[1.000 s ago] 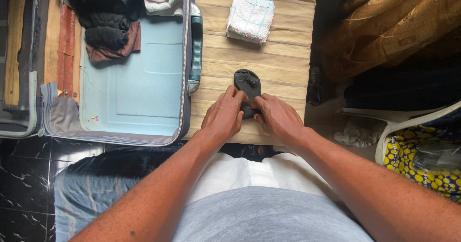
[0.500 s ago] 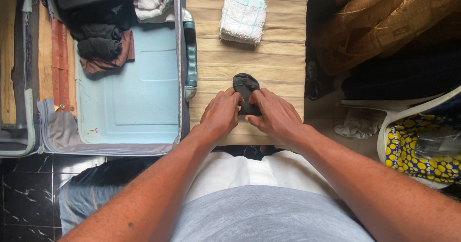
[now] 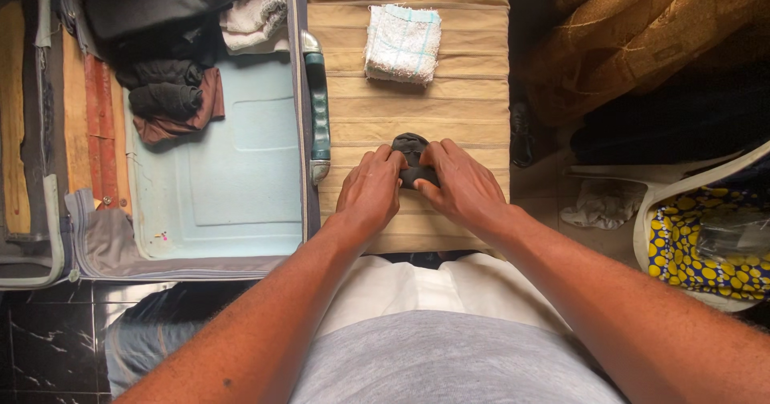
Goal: The person folds several pairs of dark socks and two small towels, then places them into an open suitcase. The person handles each item one at a time, folding them on a nearby surface before packing.
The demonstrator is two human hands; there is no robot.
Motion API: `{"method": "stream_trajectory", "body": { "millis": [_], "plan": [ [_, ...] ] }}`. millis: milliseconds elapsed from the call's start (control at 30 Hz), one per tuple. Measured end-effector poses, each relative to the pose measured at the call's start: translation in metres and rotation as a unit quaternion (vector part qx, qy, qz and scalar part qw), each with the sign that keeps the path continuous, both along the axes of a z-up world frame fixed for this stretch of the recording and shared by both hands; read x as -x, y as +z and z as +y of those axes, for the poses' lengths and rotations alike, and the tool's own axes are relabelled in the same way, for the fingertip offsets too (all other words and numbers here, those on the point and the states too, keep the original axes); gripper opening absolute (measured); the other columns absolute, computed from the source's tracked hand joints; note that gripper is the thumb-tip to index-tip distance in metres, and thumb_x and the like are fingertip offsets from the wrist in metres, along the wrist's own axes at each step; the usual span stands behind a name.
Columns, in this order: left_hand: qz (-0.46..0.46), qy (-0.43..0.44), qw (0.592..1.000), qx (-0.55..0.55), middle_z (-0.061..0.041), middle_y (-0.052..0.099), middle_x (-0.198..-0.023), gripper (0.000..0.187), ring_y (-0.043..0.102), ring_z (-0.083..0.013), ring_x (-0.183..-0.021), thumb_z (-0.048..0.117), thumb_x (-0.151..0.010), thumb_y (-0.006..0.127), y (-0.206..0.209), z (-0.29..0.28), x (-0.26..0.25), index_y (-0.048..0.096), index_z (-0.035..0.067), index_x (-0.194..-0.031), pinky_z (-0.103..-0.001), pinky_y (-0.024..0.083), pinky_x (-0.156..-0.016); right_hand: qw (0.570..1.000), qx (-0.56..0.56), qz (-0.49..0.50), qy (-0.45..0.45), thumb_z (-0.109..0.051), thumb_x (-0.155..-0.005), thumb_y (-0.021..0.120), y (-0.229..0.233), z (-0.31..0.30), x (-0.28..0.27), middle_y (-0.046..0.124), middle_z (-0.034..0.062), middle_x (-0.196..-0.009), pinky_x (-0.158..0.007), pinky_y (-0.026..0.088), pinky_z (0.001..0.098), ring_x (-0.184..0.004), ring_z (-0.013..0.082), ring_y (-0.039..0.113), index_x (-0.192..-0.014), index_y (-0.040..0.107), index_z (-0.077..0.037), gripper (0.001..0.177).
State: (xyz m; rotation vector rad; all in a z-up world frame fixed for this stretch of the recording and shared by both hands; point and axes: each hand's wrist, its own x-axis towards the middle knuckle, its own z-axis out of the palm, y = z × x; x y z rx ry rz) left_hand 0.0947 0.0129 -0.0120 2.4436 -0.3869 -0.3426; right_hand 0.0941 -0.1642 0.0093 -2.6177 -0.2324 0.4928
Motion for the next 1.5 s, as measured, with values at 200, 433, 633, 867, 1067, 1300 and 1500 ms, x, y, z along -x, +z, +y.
{"method": "stream_trajectory", "body": {
  "millis": [200,433,633,867,1067,1300,1500],
  "plan": [
    [-0.047,-0.010,0.999,-0.011,-0.015,0.053,-0.120,0.020,0.057,-0.0339,-0.111,0.005,-0.089,0.065,0.003,-0.004,-0.007,0.064,0.003,-0.109,-0.046,0.049,-0.092,0.996,0.070,-0.017,0.050,-0.022,-0.082,0.075,0.004,0.004,-0.004,0.058,0.0091,-0.108,-0.089,0.051,0.0461,-0.104,0.0300,0.061,-0.113,0.063,-0.011,0.035],
    [-0.051,-0.044,0.996,-0.056,-0.011,0.056,-0.115,0.035,0.055,-0.0311,-0.107,0.002,-0.077,0.069,0.008,-0.006,-0.015,0.064,0.006,-0.112,-0.044,0.047,-0.091,0.999,0.037,0.011,-0.007,-0.021,-0.096,0.065,-0.005,0.006,-0.016,0.060,0.0088,-0.108,-0.091,0.050,0.0469,-0.106,0.0297,0.061,-0.113,0.069,-0.011,0.020],
    [-0.065,-0.035,0.996,-0.039,-0.009,0.062,-0.112,0.037,0.057,-0.0320,-0.108,-0.004,-0.078,0.065,-0.011,-0.007,-0.027,0.066,0.008,-0.113,-0.045,0.047,-0.093,0.998,0.030,-0.047,0.008,-0.024,-0.087,0.075,0.004,0.007,-0.018,0.056,0.0099,-0.111,-0.090,0.049,0.0470,-0.108,0.0312,0.058,-0.114,0.059,-0.008,0.035],
    [0.011,-0.044,0.998,-0.045,-0.014,0.062,-0.111,0.021,0.057,-0.0350,-0.108,0.006,-0.093,0.062,-0.020,-0.005,-0.041,0.067,0.008,-0.113,-0.049,0.046,-0.094,0.997,0.041,-0.044,0.041,-0.021,-0.083,0.077,0.004,0.009,-0.025,0.055,0.0085,-0.114,-0.091,0.049,0.0458,-0.111,0.0296,0.056,-0.111,0.063,-0.011,0.033],
    [-0.002,0.058,0.998,-0.020,-0.023,0.056,-0.114,0.032,0.058,-0.0392,-0.104,0.016,-0.087,0.066,-0.013,-0.008,-0.034,0.061,-0.004,-0.113,-0.049,0.052,-0.086,0.999,0.022,0.039,0.000,-0.024,-0.088,0.076,-0.012,0.005,-0.033,0.062,0.0101,-0.106,-0.087,0.050,0.0450,-0.103,0.0292,0.061,-0.104,0.066,-0.006,0.026],
    [0.181,0.250,0.951,0.008,-0.029,0.068,-0.102,0.046,0.068,-0.0413,-0.096,0.036,-0.094,0.073,-0.017,-0.019,-0.034,0.061,-0.007,-0.106,-0.047,0.056,-0.086,0.982,-0.084,0.107,-0.128,-0.027,-0.084,0.076,-0.030,0.002,-0.036,0.073,0.0149,-0.085,-0.068,0.054,0.0421,-0.076,0.0253,0.071,-0.099,0.067,-0.003,0.030],
    [0.321,0.359,0.826,0.293,-0.014,0.076,-0.087,0.041,0.073,-0.0209,-0.073,0.037,-0.086,0.074,-0.025,-0.027,-0.034,0.074,-0.004,-0.093,-0.033,0.062,-0.069,0.945,-0.198,0.119,-0.230,-0.030,-0.082,0.076,-0.023,0.004,-0.032,0.074,0.0085,-0.084,-0.066,0.054,0.0311,-0.076,0.0146,0.070,-0.093,0.067,-0.004,0.030]
  ]
}}
